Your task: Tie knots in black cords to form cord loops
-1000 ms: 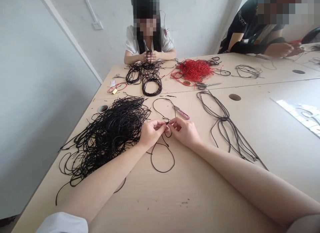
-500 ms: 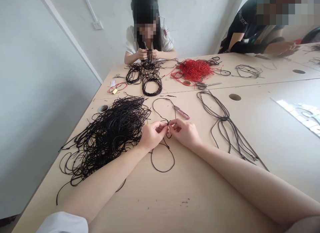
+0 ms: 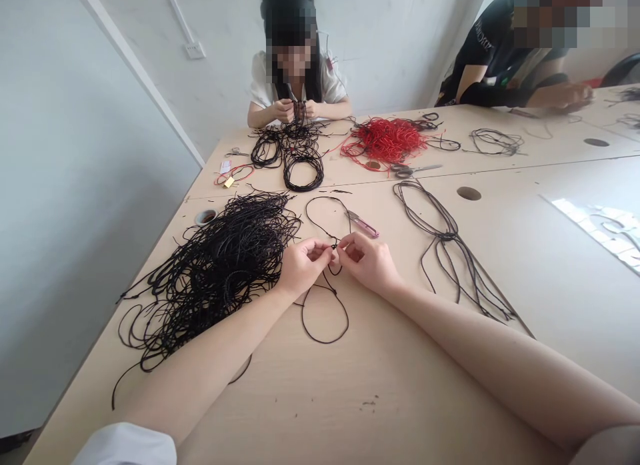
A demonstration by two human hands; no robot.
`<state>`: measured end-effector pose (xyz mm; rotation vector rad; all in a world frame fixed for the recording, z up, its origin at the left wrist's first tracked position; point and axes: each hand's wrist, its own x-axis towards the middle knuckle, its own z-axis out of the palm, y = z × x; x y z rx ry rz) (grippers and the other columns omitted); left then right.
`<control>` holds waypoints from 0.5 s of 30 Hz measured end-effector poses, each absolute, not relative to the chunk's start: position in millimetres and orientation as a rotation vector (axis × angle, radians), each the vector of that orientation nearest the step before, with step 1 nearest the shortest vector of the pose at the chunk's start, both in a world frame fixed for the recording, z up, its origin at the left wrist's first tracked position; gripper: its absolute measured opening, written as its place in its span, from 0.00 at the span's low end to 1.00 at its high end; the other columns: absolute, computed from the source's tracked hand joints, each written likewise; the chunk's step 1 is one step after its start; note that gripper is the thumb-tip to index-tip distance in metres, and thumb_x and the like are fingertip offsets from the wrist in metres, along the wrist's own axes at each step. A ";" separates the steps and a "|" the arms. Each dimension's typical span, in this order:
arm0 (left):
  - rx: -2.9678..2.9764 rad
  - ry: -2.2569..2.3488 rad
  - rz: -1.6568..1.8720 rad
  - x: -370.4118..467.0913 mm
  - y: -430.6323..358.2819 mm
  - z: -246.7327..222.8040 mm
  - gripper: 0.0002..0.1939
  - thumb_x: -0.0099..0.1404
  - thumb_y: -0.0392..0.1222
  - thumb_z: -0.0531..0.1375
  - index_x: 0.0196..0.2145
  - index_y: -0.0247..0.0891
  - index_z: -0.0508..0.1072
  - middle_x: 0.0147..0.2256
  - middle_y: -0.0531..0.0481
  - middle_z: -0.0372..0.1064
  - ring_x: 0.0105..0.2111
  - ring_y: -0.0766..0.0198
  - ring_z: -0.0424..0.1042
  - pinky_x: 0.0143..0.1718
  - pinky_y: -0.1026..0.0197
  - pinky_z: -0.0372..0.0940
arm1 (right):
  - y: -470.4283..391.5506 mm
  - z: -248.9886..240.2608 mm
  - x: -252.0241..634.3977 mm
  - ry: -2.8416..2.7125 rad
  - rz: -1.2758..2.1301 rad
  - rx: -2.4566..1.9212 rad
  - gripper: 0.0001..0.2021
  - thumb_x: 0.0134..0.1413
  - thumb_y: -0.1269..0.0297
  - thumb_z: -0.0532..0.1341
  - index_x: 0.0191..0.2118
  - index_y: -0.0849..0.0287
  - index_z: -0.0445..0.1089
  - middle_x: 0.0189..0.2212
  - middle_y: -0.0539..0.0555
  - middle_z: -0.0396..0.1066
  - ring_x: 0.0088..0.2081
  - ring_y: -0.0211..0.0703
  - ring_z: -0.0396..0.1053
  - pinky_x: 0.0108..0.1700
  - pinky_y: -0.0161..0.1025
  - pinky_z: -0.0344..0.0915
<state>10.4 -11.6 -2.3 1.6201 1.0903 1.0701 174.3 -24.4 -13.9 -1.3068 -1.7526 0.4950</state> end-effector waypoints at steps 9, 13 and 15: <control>1.441 1.121 1.076 8.9 -7.2 -4.2 0.13 0.58 0.47 0.62 0.33 0.31 0.73 0.28 0.45 0.76 0.25 0.62 0.75 0.31 0.61 0.71 | -29.2 -3.7 179.0 -1.501 0.684 -1.223 0.09 0.62 0.58 0.50 0.34 0.56 0.60 0.21 0.47 0.66 0.18 0.33 0.60 0.24 0.33 0.59; 1.456 1.104 1.085 9.2 -8.0 -3.4 0.13 0.59 0.47 0.62 0.33 0.31 0.73 0.27 0.45 0.75 0.25 0.63 0.75 0.31 0.61 0.70 | -30.5 -5.1 178.4 -1.603 0.545 -1.221 0.07 0.59 0.60 0.53 0.33 0.56 0.63 0.19 0.46 0.63 0.20 0.33 0.59 0.25 0.32 0.57; 1.484 1.092 1.085 9.5 -9.2 -2.8 0.12 0.59 0.46 0.61 0.32 0.32 0.73 0.27 0.45 0.75 0.26 0.63 0.75 0.32 0.61 0.70 | -29.3 -8.2 176.3 -1.714 0.483 -1.255 0.04 0.55 0.64 0.56 0.34 0.56 0.66 0.18 0.45 0.63 0.20 0.33 0.60 0.26 0.32 0.57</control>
